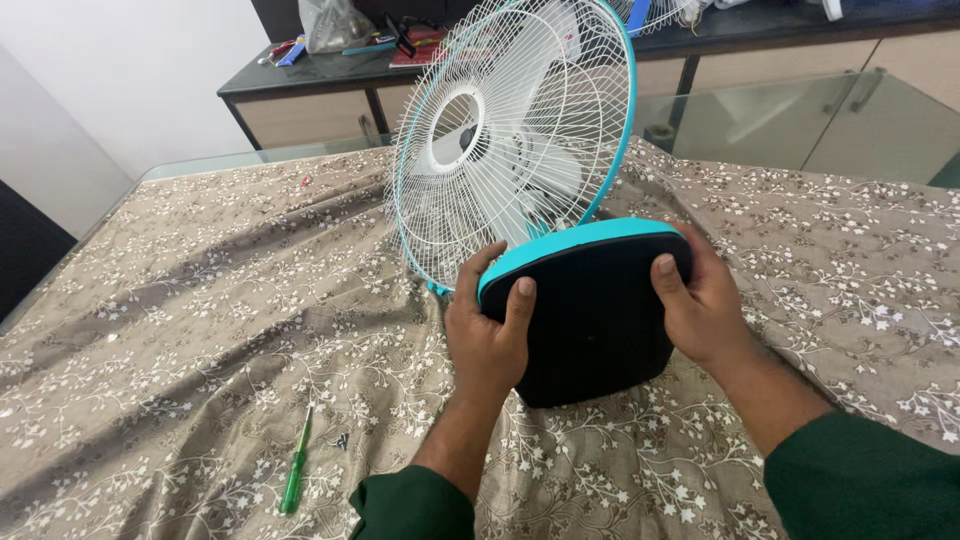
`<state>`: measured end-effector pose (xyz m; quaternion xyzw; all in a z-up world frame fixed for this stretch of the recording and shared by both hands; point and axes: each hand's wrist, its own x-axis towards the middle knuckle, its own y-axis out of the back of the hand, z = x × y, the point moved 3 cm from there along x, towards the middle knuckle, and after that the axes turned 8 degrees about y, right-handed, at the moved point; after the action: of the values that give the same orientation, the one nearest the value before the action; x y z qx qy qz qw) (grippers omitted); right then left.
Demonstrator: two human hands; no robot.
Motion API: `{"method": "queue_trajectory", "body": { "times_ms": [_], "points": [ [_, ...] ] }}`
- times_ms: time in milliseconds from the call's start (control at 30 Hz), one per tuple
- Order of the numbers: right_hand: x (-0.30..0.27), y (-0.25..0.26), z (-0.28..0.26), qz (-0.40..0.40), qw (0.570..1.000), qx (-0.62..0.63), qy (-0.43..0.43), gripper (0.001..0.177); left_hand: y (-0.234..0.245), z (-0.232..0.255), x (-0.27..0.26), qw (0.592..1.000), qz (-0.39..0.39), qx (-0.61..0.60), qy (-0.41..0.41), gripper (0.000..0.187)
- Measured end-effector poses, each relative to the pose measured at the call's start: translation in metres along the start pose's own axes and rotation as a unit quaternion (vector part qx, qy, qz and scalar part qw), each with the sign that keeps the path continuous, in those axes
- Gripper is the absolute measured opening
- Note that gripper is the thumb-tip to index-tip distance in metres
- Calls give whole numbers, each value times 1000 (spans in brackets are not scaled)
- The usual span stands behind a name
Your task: The person reassembles an electric fan by connecting internal wires, placing the black back cover onto the blue base, and securing it with screws using a green screwdriver. The fan remains on a patterned tablecloth throughout.
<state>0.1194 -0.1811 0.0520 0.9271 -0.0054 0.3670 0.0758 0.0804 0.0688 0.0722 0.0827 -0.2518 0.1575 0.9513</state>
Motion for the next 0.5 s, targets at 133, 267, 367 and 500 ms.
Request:
{"method": "queue_trajectory", "body": {
  "times_ms": [133,267,367,500],
  "points": [
    [5,-1,-4,25,999,-42,-6,48,-3,-3,0,999,32,-9,-30,49],
    [8,1,-2,40,983,-179,-20,48,-2,-5,2,999,24,13,-20,49],
    [8,-1,2,32,990,-139,-14,47,0,-3,5,1000,-2,-6,-1,49],
    [7,-1,10,24,999,-40,0,47,0,-1,4,999,-31,-12,-5,48]
  ]
}}
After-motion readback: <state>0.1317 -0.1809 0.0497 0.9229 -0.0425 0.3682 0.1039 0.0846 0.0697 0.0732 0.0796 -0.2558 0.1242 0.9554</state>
